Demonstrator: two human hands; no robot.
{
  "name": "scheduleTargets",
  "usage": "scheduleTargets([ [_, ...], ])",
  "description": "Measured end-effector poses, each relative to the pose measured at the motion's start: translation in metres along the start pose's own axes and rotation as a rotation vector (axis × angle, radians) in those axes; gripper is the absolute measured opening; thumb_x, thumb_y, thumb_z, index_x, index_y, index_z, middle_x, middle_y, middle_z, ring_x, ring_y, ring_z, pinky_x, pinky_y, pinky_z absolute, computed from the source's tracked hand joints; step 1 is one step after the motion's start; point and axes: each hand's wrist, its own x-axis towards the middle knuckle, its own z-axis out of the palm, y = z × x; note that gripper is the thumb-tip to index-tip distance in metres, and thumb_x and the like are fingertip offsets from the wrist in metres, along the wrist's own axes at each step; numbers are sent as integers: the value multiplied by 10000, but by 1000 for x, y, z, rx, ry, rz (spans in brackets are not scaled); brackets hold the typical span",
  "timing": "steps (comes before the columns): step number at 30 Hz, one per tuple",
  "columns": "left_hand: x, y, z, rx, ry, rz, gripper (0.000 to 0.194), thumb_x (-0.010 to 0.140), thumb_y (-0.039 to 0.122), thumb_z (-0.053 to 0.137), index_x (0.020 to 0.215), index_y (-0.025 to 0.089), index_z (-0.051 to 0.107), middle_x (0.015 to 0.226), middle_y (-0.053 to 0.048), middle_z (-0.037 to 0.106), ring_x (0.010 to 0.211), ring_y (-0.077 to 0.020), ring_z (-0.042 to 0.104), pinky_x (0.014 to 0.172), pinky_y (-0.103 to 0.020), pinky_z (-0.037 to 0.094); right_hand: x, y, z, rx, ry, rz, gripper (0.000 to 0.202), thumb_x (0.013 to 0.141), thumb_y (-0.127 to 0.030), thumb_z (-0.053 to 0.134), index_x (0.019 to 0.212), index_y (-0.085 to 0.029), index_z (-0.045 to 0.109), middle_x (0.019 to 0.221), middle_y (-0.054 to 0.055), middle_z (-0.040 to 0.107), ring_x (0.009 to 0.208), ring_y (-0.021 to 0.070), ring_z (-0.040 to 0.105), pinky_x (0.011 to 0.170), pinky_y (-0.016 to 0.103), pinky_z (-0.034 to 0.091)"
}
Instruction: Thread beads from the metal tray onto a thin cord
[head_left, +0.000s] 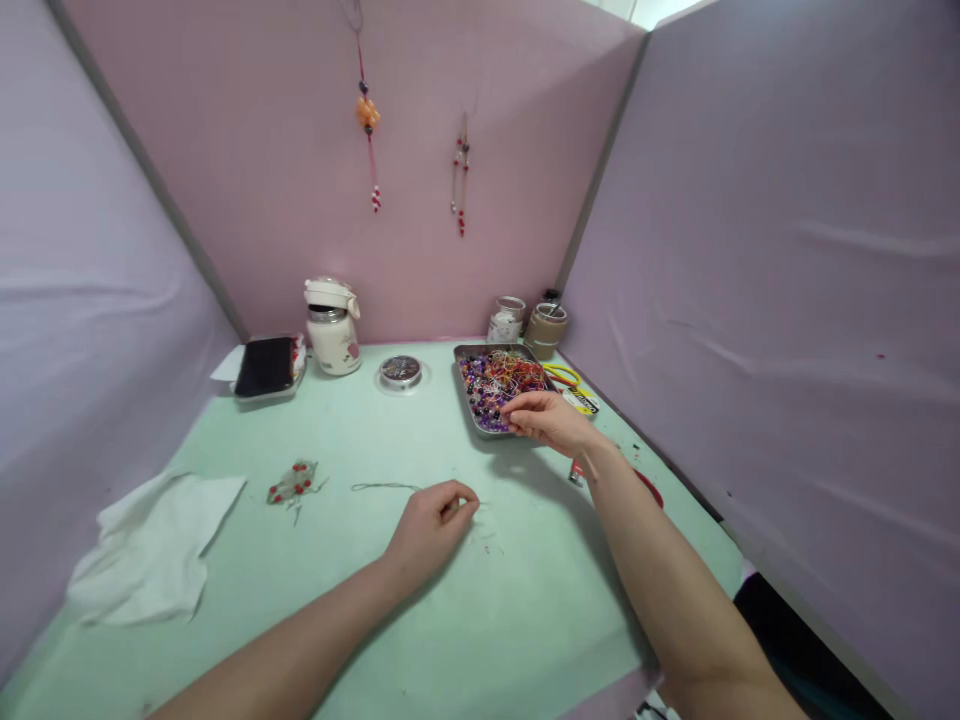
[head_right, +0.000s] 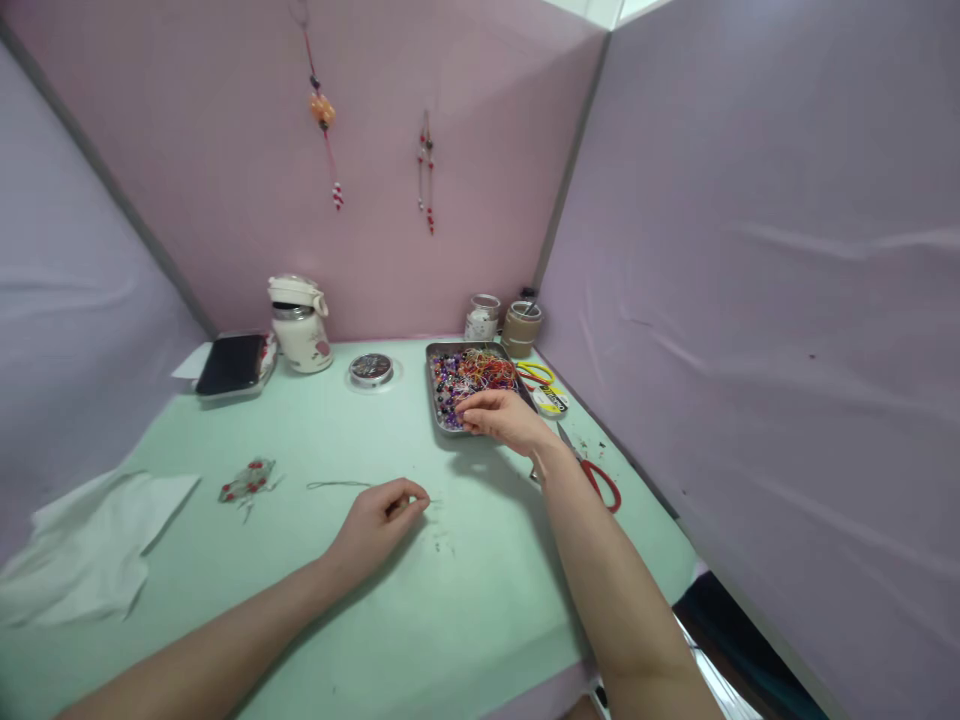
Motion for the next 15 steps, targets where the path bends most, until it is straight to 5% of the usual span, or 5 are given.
scheduleTargets([
  [8, -22, 17, 4, -119, 236, 10, 199, 771, 331, 536, 766, 163, 642, 507, 72, 327, 510, -88, 313, 533, -225, 262, -35, 29, 38, 231, -28, -109, 200, 593, -245, 804, 758, -183, 709, 656, -19, 635, 615, 82, 573, 621, 231, 444],
  [15, -33, 7, 3, -250, 529, 105, 217, 761, 368, 570, 772, 159, 623, 511, 69, 357, 506, -89, 320, 518, -231, 270, -43, 38, 68, 340, -108, -214, 208, 609, -290, 808, 758, -222, 679, 737, -22, 652, 683, 88, 581, 671, 246, 463],
])
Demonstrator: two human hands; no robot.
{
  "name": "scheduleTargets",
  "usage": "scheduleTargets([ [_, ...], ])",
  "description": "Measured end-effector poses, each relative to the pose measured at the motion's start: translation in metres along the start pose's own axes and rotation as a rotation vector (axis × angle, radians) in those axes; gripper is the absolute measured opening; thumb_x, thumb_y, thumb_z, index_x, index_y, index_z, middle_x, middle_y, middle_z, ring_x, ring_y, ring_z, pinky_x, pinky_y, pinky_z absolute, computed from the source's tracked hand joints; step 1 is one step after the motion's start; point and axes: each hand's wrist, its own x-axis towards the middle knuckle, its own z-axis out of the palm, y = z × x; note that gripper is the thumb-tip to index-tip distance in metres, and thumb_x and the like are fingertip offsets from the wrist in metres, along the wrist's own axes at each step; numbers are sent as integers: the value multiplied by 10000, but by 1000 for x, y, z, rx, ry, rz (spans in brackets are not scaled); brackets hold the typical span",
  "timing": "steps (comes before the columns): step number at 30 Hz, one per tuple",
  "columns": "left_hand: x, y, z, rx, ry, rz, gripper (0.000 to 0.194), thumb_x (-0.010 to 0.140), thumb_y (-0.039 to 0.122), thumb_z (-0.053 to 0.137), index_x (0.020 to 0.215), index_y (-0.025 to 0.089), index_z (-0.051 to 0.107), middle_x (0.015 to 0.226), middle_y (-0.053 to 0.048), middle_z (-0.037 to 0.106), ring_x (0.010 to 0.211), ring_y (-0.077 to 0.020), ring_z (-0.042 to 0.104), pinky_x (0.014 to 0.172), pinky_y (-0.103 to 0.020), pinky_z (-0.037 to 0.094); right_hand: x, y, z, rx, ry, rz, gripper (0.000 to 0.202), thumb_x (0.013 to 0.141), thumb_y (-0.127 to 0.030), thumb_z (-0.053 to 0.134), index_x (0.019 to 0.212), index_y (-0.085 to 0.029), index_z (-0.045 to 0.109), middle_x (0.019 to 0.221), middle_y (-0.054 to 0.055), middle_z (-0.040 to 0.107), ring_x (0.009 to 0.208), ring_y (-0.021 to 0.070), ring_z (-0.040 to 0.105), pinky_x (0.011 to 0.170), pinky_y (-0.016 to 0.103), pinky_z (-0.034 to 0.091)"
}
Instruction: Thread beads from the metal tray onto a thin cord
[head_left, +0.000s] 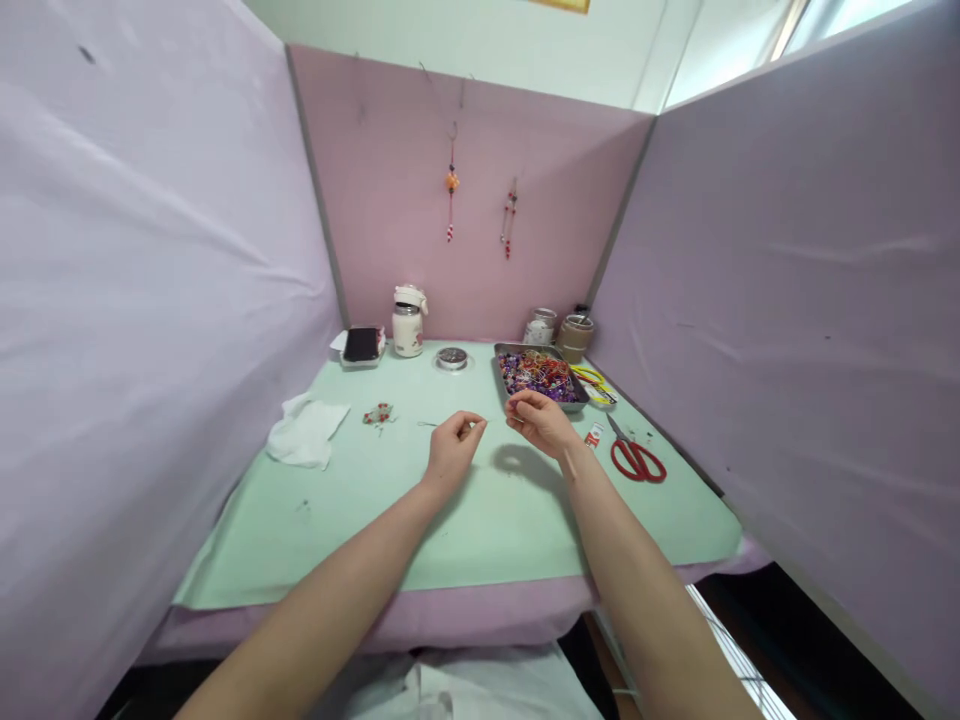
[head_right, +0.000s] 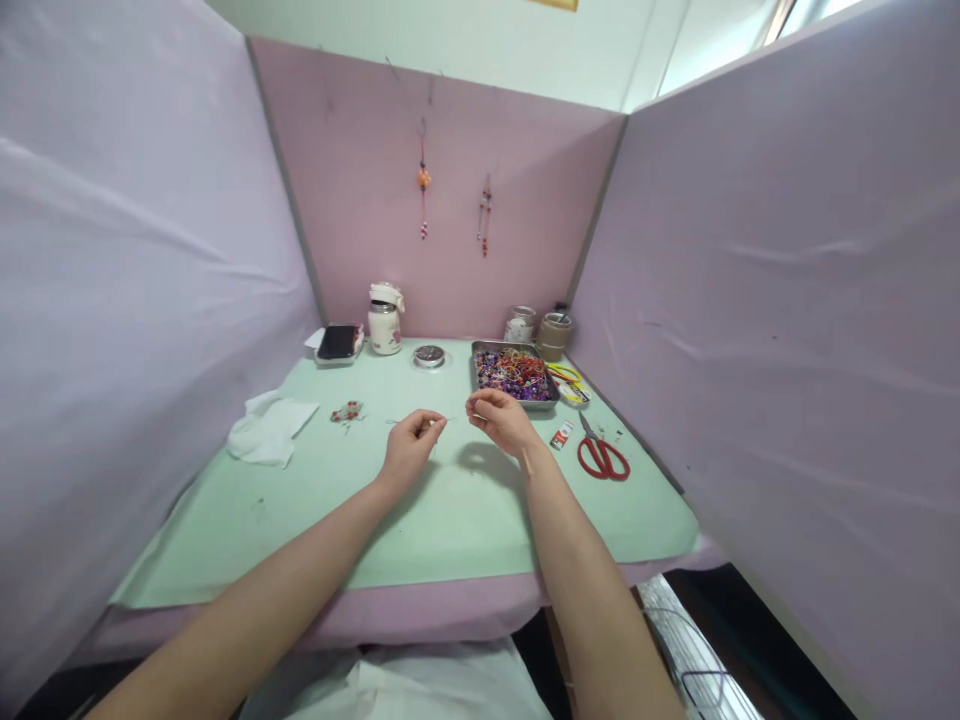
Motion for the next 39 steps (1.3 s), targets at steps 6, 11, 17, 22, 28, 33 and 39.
scheduleTargets([
  [6, 7, -2, -16, 11, 95, 53, 207, 762, 363, 577, 772, 161, 624, 509, 71, 367, 496, -84, 331, 515, -226, 272, 26, 17, 24, 14, -15, -45, 248, 593, -322, 819, 768, -235, 667, 763, -26, 661, 694, 84, 588, 680, 237, 471],
  [11, 9, -1, -20, 4, 135, 76, 195, 761, 349, 583, 767, 159, 631, 512, 71, 351, 500, -82, 317, 514, -222, 274, 29, 28, 32, 8, 7, -67, 248, 563, -306, 833, 738, -233, 673, 732, -37, 653, 679, 74, 570, 699, 238, 473],
  [17, 8, -3, -17, 26, 107, 114, 166, 766, 323, 581, 758, 165, 633, 488, 78, 334, 476, -77, 311, 504, -223, 268, 21, 26, 28, -36, 36, -71, 224, 571, -278, 820, 740, -236, 680, 751, -30, 667, 716, 84, 582, 743, 253, 476],
  [22, 8, -4, -18, 62, 136, 148, 152, 771, 308, 577, 759, 167, 633, 491, 78, 338, 482, -79, 327, 517, -224, 280, 19, 26, 29, -73, 33, -66, 209, 585, -258, 803, 750, -234, 678, 759, -27, 672, 718, 89, 588, 752, 262, 479],
  [28, 8, -3, -18, 62, 149, 145, 137, 769, 297, 575, 764, 172, 632, 496, 76, 344, 488, -80, 338, 525, -222, 292, 17, 28, 29, -90, 46, -48, 208, 574, -249, 803, 741, -235, 680, 761, -29, 677, 728, 90, 597, 755, 259, 476],
  [33, 8, -4, -18, 73, 164, 141, 137, 765, 298, 576, 757, 173, 633, 498, 75, 350, 490, -81, 337, 524, -222, 289, 16, 30, 32, -120, 32, -51, 215, 567, -264, 805, 741, -232, 683, 746, -29, 673, 717, 91, 593, 740, 256, 471],
  [39, 7, -3, -19, 67, 171, 135, 136, 759, 297, 580, 748, 173, 634, 496, 76, 340, 487, -81, 326, 523, -223, 287, 16, 31, 34, -166, 51, -57, 236, 555, -279, 804, 745, -224, 675, 739, -19, 670, 700, 103, 583, 719, 267, 477],
])
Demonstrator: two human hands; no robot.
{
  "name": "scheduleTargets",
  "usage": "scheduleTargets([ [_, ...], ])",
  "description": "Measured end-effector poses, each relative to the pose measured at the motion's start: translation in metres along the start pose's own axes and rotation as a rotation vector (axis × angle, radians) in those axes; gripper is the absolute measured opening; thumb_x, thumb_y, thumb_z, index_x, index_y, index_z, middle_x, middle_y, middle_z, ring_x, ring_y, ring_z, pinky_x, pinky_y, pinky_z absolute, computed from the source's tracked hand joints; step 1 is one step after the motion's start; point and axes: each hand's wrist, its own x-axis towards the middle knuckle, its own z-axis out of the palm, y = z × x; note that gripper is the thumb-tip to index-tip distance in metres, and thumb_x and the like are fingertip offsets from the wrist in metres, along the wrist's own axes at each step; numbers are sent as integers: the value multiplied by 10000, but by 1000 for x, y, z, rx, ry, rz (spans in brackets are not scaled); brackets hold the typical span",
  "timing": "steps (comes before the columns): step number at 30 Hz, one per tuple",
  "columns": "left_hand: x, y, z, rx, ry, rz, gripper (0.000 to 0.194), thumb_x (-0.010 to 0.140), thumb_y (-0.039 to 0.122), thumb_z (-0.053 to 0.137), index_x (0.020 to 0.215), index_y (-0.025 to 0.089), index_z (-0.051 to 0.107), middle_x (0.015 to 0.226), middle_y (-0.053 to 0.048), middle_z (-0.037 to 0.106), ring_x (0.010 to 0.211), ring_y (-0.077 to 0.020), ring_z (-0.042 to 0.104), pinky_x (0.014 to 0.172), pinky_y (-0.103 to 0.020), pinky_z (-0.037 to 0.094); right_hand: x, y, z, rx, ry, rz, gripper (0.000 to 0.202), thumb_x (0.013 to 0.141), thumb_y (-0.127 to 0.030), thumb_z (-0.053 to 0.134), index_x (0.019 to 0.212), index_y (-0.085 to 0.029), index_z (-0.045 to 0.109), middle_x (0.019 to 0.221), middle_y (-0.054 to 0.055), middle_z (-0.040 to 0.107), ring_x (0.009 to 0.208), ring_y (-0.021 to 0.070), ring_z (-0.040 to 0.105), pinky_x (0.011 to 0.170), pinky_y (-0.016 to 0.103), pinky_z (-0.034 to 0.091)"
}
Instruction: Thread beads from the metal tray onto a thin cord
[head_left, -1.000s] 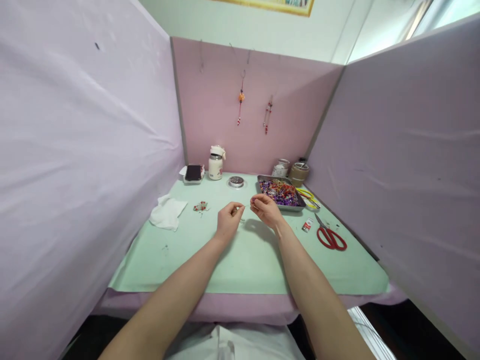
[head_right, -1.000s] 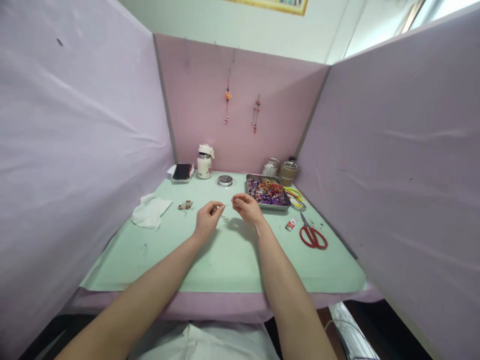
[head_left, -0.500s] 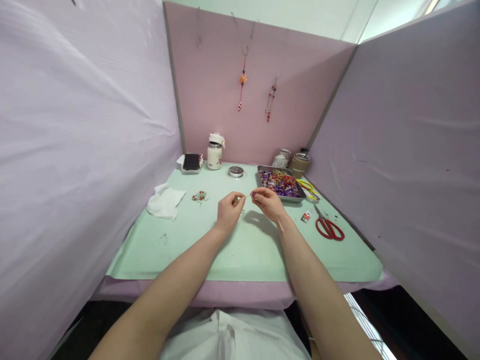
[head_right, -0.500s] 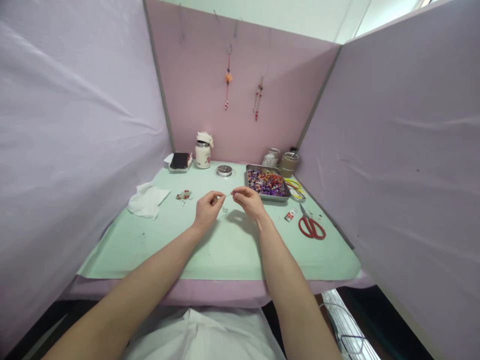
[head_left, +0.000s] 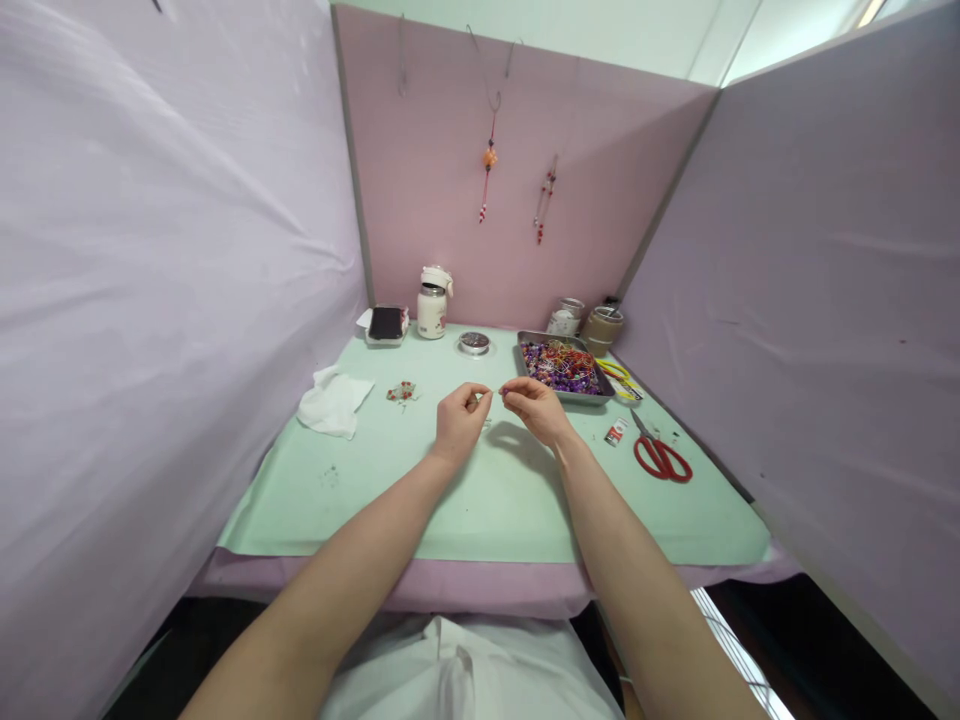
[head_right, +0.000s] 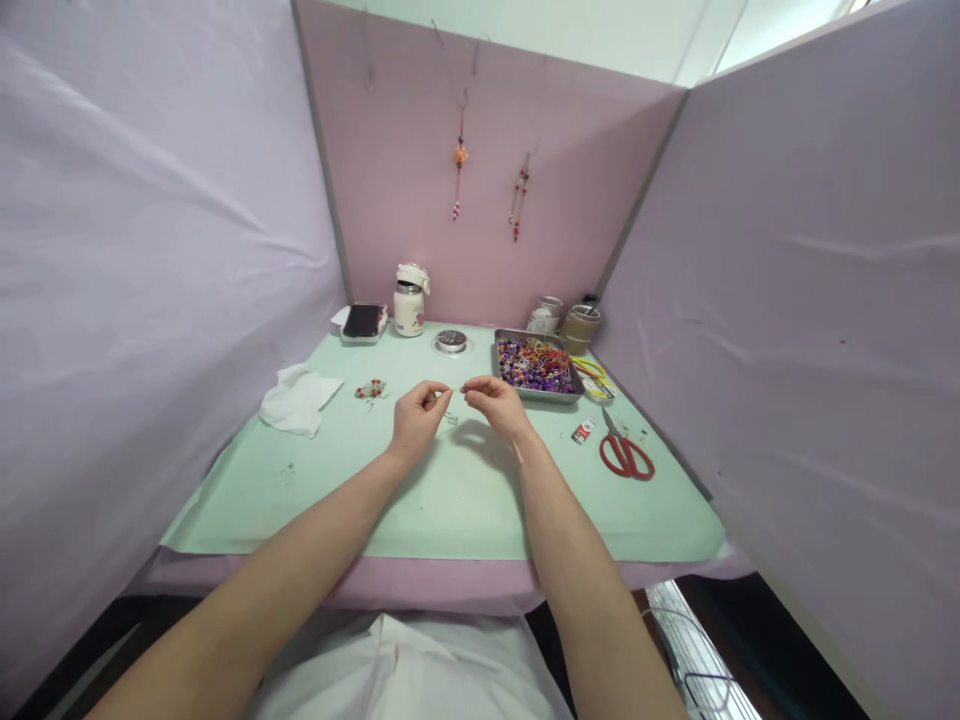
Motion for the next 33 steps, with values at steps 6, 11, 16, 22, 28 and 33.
scheduleTargets([
  [6, -1, 1, 1, -2, -7, -9, 144, 760, 303, 574, 751, 176, 639, 487, 74, 335, 484, -85, 317, 529, -229, 289, 0, 0, 0, -5, 0, -5, 227, 561, -270, 799, 746, -224, 676, 737, -17, 669, 687, 101, 576, 714, 266, 477],
  [11, -1, 1, 1, 32, -13, -1, 143, 761, 301, 570, 747, 177, 640, 491, 72, 347, 490, -86, 327, 537, -229, 291, -1, -1, 1, -3, -7, 1, 229, 558, -261, 797, 749, -219, 676, 728, -18, 669, 676, 99, 574, 693, 253, 474],
  [16, -1, -1, 1, 58, -11, 11, 139, 761, 295, 569, 745, 177, 642, 487, 76, 335, 483, -84, 318, 534, -230, 282, -1, -1, 1, 20, -9, 3, 211, 563, -244, 796, 740, -223, 683, 721, -29, 665, 672, 86, 570, 699, 242, 458],
  [22, 0, 1, 1, 54, -27, 5, 150, 764, 301, 574, 751, 171, 648, 480, 77, 323, 478, -84, 313, 531, -232, 282, -1, 0, 1, 15, -9, 5, 221, 557, -248, 800, 740, -222, 678, 725, -25, 667, 673, 94, 574, 716, 266, 466],
  [28, 0, 2, 2, 32, -31, -3, 181, 757, 337, 594, 756, 172, 668, 477, 72, 340, 471, -83, 301, 514, -238, 263, -2, 1, 2, 23, -16, 16, 217, 570, -252, 797, 751, -223, 682, 719, -25, 663, 699, 105, 594, 742, 276, 481],
  [33, -1, 2, 3, 39, -17, 2, 188, 754, 343, 596, 762, 176, 683, 479, 67, 355, 475, -85, 299, 518, -240, 266, -2, 1, 2, 24, -6, 15, 215, 567, -256, 799, 743, -227, 679, 726, -22, 665, 704, 109, 598, 755, 288, 489],
])
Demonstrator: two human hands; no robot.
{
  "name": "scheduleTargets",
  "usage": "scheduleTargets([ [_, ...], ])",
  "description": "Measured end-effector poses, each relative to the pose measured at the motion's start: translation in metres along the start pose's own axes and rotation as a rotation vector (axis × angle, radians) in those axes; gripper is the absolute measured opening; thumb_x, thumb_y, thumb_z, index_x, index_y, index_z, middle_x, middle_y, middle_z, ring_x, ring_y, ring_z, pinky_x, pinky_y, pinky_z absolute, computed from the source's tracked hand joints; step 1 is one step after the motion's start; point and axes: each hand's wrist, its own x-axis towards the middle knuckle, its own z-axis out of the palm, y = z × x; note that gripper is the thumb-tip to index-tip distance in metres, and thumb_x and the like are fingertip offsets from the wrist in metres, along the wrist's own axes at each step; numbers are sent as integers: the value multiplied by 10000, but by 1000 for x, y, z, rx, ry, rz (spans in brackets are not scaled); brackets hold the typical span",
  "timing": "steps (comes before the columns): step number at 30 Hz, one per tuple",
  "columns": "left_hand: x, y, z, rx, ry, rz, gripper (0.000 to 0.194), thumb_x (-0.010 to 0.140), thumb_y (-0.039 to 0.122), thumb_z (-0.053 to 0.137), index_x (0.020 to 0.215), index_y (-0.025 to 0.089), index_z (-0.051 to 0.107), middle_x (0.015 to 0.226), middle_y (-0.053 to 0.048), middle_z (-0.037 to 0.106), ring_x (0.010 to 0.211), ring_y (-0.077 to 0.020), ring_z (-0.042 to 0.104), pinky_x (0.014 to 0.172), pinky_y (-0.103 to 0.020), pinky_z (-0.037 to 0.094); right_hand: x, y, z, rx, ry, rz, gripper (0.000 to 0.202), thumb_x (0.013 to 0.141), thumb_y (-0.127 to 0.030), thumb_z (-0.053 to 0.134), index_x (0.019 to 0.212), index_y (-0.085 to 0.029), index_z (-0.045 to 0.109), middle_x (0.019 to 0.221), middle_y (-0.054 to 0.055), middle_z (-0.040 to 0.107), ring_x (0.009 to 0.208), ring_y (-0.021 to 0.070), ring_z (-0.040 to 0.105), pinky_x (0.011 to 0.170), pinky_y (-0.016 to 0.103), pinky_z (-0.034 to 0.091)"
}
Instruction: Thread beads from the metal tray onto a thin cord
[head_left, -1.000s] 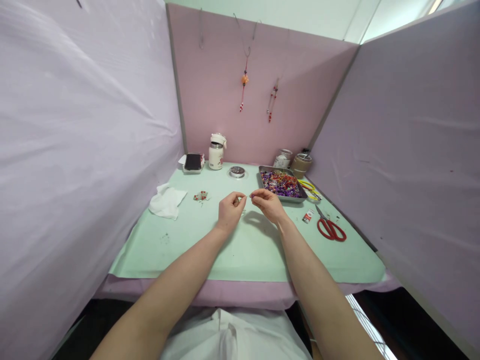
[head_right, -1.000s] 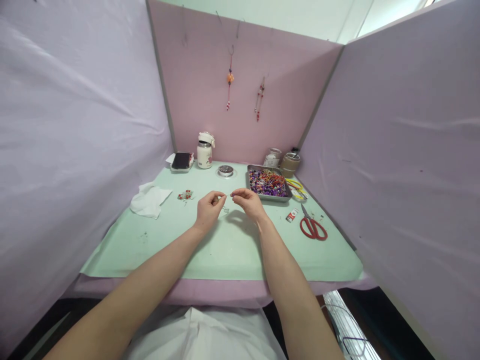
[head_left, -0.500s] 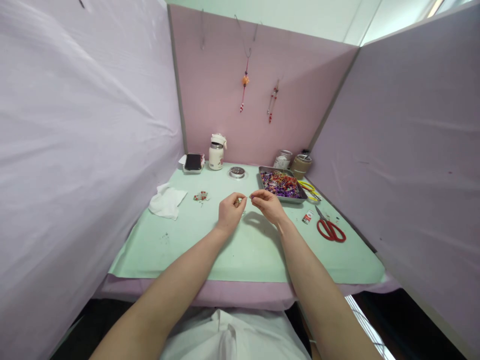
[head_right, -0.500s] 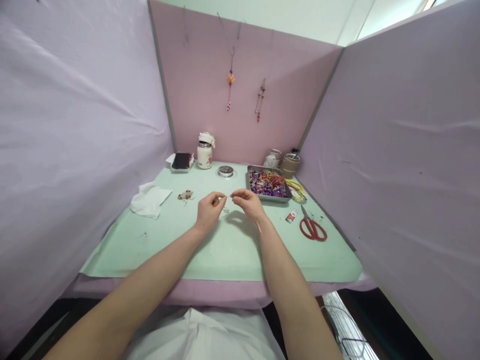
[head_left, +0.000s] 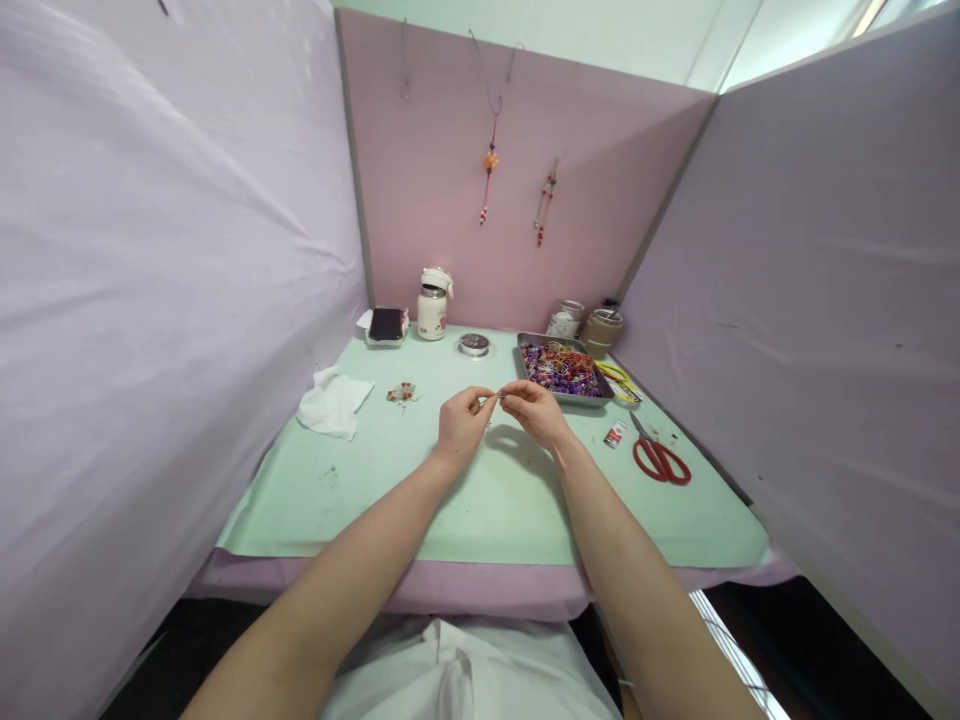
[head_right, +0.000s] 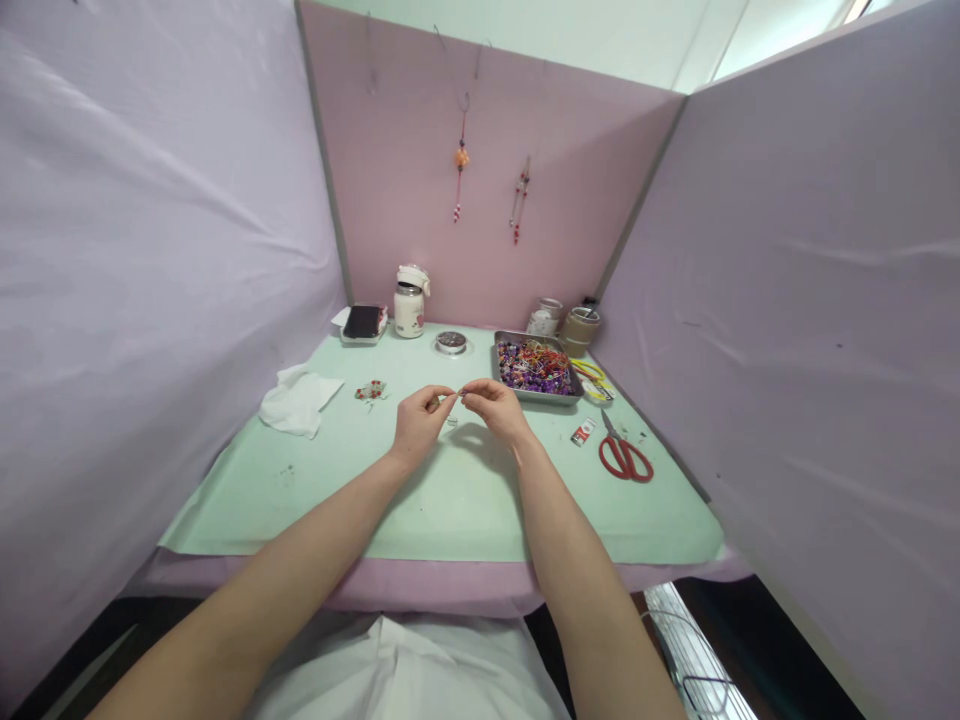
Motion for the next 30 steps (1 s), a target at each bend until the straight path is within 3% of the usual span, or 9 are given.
scheduleTargets([
  [30, 4, 1, 2, -202, -39, -205, 142, 670, 292, 612, 707, 158, 637, 460, 85, 319, 455, -69, 280, 477, -225, 231, 0, 0, -2, 28, 3, 1, 206, 580, -246, 797, 746, -236, 676, 815, -18, 686, 747, 99, 606, 776, 268, 483],
])
